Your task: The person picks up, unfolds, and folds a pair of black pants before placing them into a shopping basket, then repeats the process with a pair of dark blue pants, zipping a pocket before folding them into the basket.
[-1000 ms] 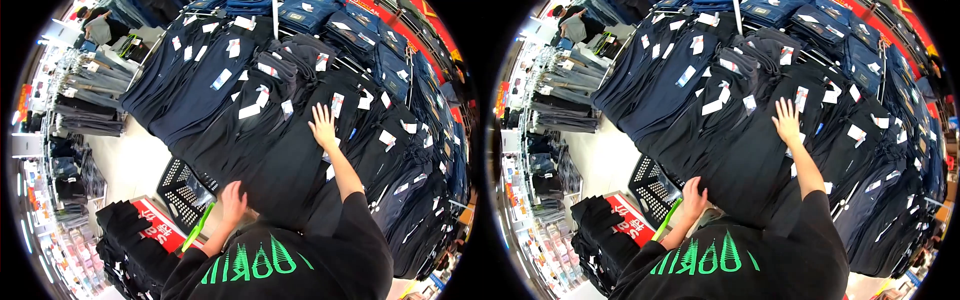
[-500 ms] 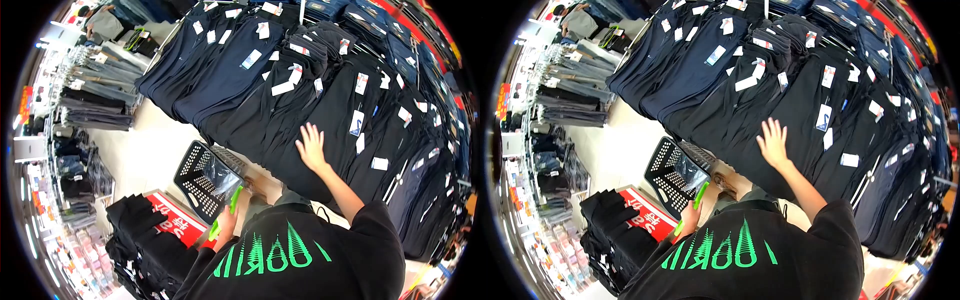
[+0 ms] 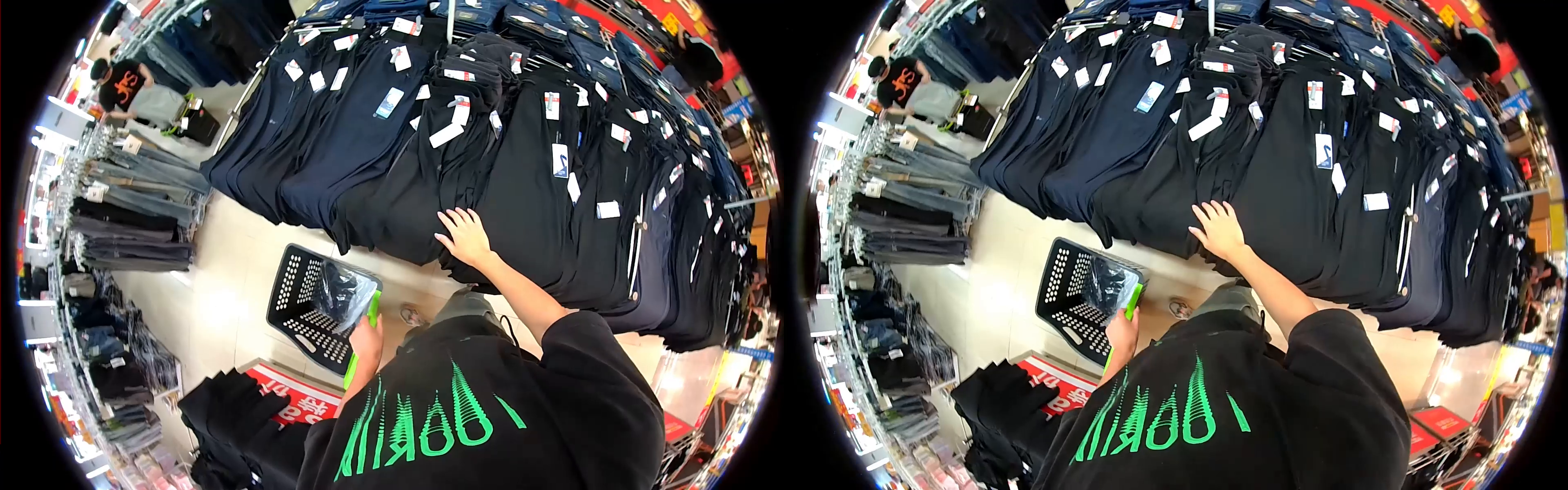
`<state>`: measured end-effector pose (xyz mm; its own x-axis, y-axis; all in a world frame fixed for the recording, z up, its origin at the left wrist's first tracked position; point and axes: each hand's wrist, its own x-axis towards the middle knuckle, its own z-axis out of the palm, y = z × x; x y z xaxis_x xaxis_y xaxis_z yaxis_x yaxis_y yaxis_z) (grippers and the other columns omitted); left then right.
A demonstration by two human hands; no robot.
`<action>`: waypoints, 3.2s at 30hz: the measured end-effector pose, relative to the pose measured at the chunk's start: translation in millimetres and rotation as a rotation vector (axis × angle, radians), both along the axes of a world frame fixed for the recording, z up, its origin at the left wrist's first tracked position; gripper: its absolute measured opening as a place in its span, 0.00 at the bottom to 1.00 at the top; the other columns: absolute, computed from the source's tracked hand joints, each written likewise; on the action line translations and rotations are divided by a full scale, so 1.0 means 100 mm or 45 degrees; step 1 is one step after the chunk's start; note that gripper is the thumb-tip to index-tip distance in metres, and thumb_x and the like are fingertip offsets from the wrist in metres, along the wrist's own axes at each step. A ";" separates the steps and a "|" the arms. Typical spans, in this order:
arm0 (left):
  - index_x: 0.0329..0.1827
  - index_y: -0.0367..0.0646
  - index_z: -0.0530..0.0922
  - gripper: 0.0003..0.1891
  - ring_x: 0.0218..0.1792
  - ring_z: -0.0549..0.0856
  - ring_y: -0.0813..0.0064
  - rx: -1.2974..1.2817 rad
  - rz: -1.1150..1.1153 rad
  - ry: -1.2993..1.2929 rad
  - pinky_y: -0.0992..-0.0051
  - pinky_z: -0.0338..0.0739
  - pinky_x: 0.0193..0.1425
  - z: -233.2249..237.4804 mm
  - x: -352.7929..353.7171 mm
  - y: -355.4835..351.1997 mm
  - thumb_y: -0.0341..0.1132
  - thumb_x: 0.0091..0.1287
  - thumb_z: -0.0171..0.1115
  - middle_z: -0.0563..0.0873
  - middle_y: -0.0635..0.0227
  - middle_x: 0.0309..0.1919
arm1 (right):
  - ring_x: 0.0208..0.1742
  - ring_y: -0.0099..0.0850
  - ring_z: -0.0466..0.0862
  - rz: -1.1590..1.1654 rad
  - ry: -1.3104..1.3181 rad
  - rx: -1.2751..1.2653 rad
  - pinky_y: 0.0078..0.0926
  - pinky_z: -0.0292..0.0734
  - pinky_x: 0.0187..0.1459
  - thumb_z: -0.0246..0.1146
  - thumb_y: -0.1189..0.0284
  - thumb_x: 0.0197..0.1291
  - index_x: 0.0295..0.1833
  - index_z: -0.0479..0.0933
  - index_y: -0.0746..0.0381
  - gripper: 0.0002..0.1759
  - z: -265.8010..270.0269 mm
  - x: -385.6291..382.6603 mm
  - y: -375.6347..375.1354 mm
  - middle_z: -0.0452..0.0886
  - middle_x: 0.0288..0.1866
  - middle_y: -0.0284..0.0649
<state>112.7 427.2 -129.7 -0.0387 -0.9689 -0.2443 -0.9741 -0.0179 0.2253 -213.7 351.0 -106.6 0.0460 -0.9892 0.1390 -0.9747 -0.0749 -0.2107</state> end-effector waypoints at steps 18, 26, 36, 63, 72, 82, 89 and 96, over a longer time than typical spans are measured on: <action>0.37 0.43 0.77 0.17 0.25 0.83 0.53 -0.128 -0.119 -0.219 0.58 0.76 0.30 -0.11 1.47 -1.50 0.49 0.61 0.58 0.82 0.55 0.22 | 0.53 0.36 0.78 -0.092 -0.193 -0.336 0.37 0.65 0.60 0.60 0.72 0.52 0.42 0.78 0.67 0.13 -0.05 -0.04 -0.04 0.80 0.47 0.45; 0.39 0.43 0.74 0.16 0.29 0.82 0.50 0.054 -0.170 -0.184 0.56 0.75 0.32 -0.15 1.67 -1.71 0.48 0.62 0.58 0.82 0.53 0.25 | 0.49 0.38 0.76 -0.330 -0.622 -0.272 0.34 0.68 0.52 0.60 0.73 0.57 0.46 0.74 0.65 0.12 0.11 -0.18 -0.25 0.77 0.47 0.43; 0.47 0.39 0.71 0.20 0.34 0.82 0.45 0.351 -0.107 -0.204 0.52 0.75 0.38 -0.20 1.65 -1.87 0.48 0.64 0.54 0.83 0.46 0.30 | 0.58 0.47 0.69 -0.913 -0.649 -0.688 0.40 0.65 0.56 0.68 0.70 0.49 0.50 0.67 0.65 0.24 0.38 -1.61 -2.27 0.68 0.55 0.50; 0.65 0.35 0.62 0.34 0.59 0.73 0.57 0.424 -0.989 1.108 0.67 0.69 0.60 0.98 -1.34 -4.05 0.38 0.59 0.67 0.71 0.51 0.58 | 0.45 0.48 0.74 -0.440 -0.394 -0.160 0.37 0.71 0.48 0.63 0.71 0.55 0.43 0.71 0.69 0.15 1.64 -0.60 -1.97 0.73 0.43 0.50; 0.61 0.36 0.68 0.34 0.54 0.77 0.72 1.213 -1.480 1.350 0.73 0.69 0.61 0.93 -2.16 -4.07 0.29 0.49 0.73 0.79 0.59 0.53 | 0.42 0.45 0.79 -0.610 -0.626 -0.167 0.29 0.74 0.44 0.65 0.79 0.52 0.41 0.71 0.69 0.12 3.18 0.33 -1.13 0.75 0.46 0.51; 0.50 0.36 0.75 0.20 0.39 0.79 0.75 1.342 -1.580 0.972 0.73 0.72 0.47 0.86 -1.76 -3.00 0.34 0.54 0.58 0.84 0.61 0.36 | 0.57 0.31 0.75 -0.872 -1.048 -0.864 0.29 0.66 0.62 0.58 0.78 0.61 0.61 0.67 0.73 0.22 3.54 0.07 0.13 0.76 0.56 0.45; 0.49 0.28 0.76 0.35 0.42 0.80 0.74 1.624 -1.391 0.831 0.75 0.74 0.47 1.83 -1.56 -2.18 0.58 0.58 0.63 0.83 0.60 0.42 | 0.50 0.32 0.81 -0.972 -1.469 -1.476 0.27 0.78 0.50 0.58 0.76 0.62 0.54 0.72 0.71 0.16 3.95 -0.75 0.75 0.78 0.51 0.47; 0.56 0.26 0.69 0.29 0.43 0.81 0.72 1.742 -0.856 1.245 0.76 0.73 0.51 2.01 -1.48 -1.50 0.38 0.57 0.65 0.81 0.57 0.46 | 0.51 0.35 0.81 -0.943 -1.751 -1.457 0.29 0.75 0.56 0.54 0.71 0.64 0.55 0.74 0.72 0.18 3.88 -1.60 1.02 0.78 0.53 0.48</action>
<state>-34.9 277.4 71.1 -0.9000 0.1151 -0.4205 -0.4321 -0.3641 0.8251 -373.3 453.2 281.7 -0.9612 -0.1858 0.2041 -0.1084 -0.4257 -0.8984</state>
